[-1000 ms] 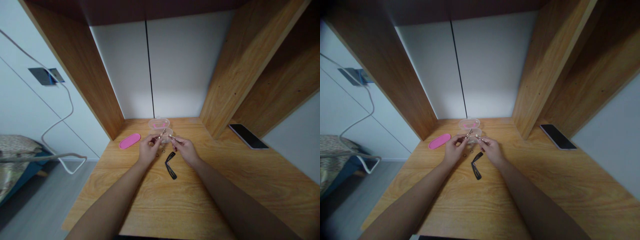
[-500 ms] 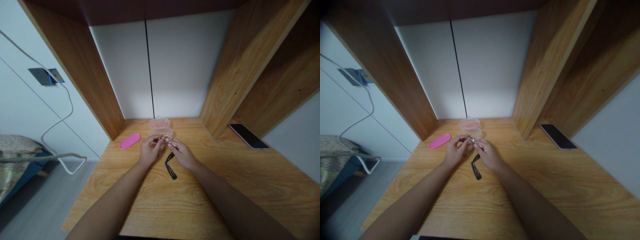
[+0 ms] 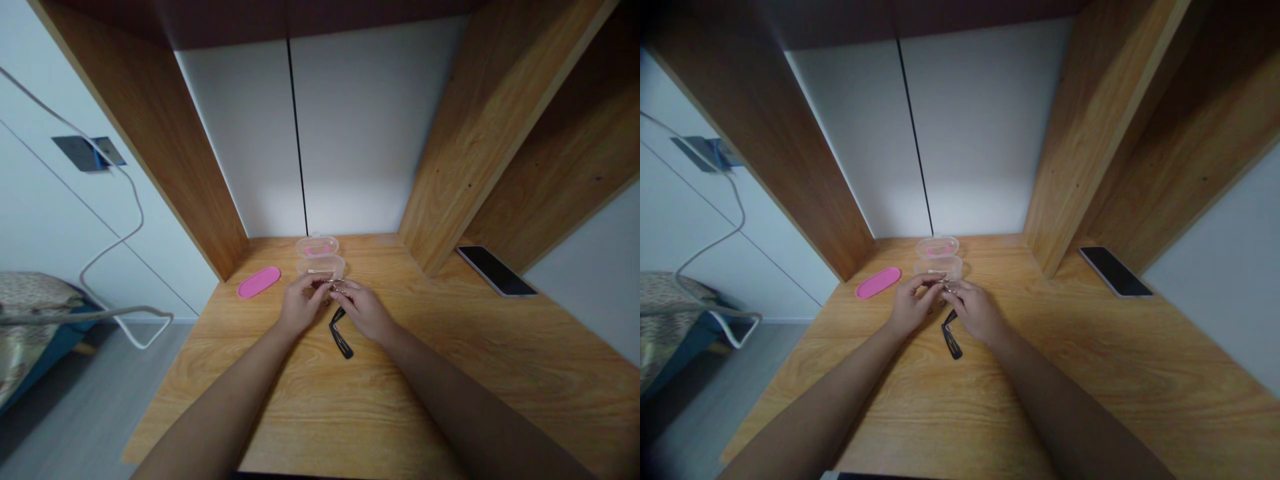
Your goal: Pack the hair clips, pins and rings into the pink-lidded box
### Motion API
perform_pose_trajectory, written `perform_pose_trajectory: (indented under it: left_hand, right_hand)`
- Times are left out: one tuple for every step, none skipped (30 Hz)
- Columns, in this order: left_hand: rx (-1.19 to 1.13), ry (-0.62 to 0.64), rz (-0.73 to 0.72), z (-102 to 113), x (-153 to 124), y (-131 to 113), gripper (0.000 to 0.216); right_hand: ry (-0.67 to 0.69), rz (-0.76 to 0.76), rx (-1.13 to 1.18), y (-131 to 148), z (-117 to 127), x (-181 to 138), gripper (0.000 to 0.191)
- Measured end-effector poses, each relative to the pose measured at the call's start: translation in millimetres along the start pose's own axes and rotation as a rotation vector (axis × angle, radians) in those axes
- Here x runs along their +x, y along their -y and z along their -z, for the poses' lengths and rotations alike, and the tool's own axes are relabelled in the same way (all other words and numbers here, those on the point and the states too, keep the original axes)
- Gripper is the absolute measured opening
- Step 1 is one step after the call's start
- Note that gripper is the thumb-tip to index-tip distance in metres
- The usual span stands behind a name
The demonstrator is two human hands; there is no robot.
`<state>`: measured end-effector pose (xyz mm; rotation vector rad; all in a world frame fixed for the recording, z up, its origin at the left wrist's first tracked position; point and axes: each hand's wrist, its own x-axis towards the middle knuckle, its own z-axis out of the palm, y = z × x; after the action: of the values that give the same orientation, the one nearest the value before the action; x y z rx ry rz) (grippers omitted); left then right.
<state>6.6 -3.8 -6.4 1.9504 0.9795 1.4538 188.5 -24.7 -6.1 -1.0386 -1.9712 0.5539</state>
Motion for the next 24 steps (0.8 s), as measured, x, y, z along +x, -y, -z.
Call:
perform_pose_trajectory:
  left_hand:
    - [0.0, 0.023, -0.003, -0.4, -0.1, 0.0, 0.014]
    - [0.001, 0.041, -0.006, -0.7, 0.0, 0.1, 0.014]
    - [0.002, 0.053, -0.007, -1.0, 0.0, 0.1, 0.014]
    - [0.003, 0.058, -0.006, -1.2, 0.1, 0.2, 0.014]
    - [0.006, 0.056, -0.004, -1.4, 0.2, 0.3, 0.016]
    - [0.008, 0.051, 0.0, -1.5, 0.3, 0.4, 0.017]
    - [0.009, 0.045, 0.004, -1.5, 0.4, 0.3, 0.018]
    - [0.01, 0.041, 0.008, -1.5, 0.3, 0.1, 0.018]
    - [0.008, 0.041, 0.012, -1.6, 0.3, -0.4, 0.018]
    - [0.006, 0.043, 0.016, -1.7, 0.2, -1.0, 0.018]
    - [0.002, 0.048, 0.018, -2.0, 0.1, -1.8, 0.017]
    - [-0.002, 0.053, 0.02, -2.3, 0.0, -2.5, 0.017]
    - [-0.004, 0.054, 0.021, -2.7, 0.0, -3.1, 0.016]
    - [-0.004, 0.049, 0.023, -3.1, 0.1, -3.4, 0.016]
    - [-0.001, 0.039, 0.025, -3.4, 0.3, -3.3, 0.016]
    - [0.005, 0.021, 0.029, -3.4, 0.7, -2.7, 0.016]
    - [0.014, -0.004, 0.034, -3.1, 1.3, -1.6, 0.016]
    - [0.026, -0.038, 0.042, -2.2, 2.1, -0.1, 0.017]
    - [0.04, -0.079, 0.052, -0.9, 3.1, 1.8, 0.018]
    - [0.058, -0.125, 0.064, 0.9, 4.1, 3.8, 0.019]
    - [0.077, -0.175, 0.076, 3.1, 5.2, 5.9, 0.021]
    - [0.099, -0.223, 0.086, 5.7, 6.2, 7.9, 0.022]
    - [0.122, -0.266, 0.094, 8.5, 7.1, 9.7, 0.024]
    - [0.144, -0.301, 0.098, 11.3, 7.9, 11.3, 0.024]
  right_hand:
    - [-0.022, -0.007, -0.007, -1.3, 0.0, -0.1, 0.028]
    - [-0.046, -0.016, -0.015, -2.2, 0.2, -0.1, 0.028]
    - [-0.072, -0.025, -0.022, -2.9, 0.7, 0.0, 0.029]
    - [-0.097, -0.034, -0.029, -3.1, 1.4, 0.2, 0.03]
    - [-0.12, -0.04, -0.034, -2.9, 2.3, 0.5, 0.031]
    - [-0.139, -0.043, -0.038, -2.5, 3.2, 0.9, 0.032]
    - [-0.155, -0.046, -0.039, -1.8, 4.0, 1.2, 0.034]
    - [-0.168, -0.046, -0.038, -0.9, 4.8, 1.5, 0.036]
    - [-0.178, -0.046, -0.036, 0.1, 5.4, 1.7, 0.037]
    - [-0.186, -0.046, -0.032, 1.1, 5.8, 1.8, 0.038]
    - [-0.192, -0.045, -0.027, 2.1, 6.1, 1.9, 0.038]
    - [-0.197, -0.045, -0.022, 3.1, 6.2, 1.9, 0.037]
    - [-0.199, -0.045, -0.016, 4.0, 6.2, 1.9, 0.037]
    - [-0.202, -0.045, -0.01, 4.8, 6.1, 1.8, 0.036]
    - [-0.206, -0.047, -0.004, 5.6, 6.0, 1.8, 0.035]
    - [-0.21, -0.05, -0.001, 6.1, 5.9, 1.9, 0.033]
    - [-0.218, -0.056, -0.001, 6.4, 5.9, 2.0, 0.032]
    - [-0.229, -0.065, -0.005, 6.3, 5.8, 2.1, 0.03]
    - [-0.247, -0.074, -0.012, 5.8, 5.8, 2.3, 0.029]
    - [-0.265, -0.081, -0.023, 4.8, 5.8, 2.4, 0.028]
    - [-0.284, -0.083, -0.035, 3.4, 5.7, 2.5, 0.027]
    - [-0.301, -0.079, -0.051, 1.6, 5.5, 2.7, 0.027]
    - [-0.314, -0.07, -0.068, -0.3, 5.2, 2.7, 0.028]
    - [-0.322, -0.058, -0.085, -2.3, 4.8, 2.8, 0.029]
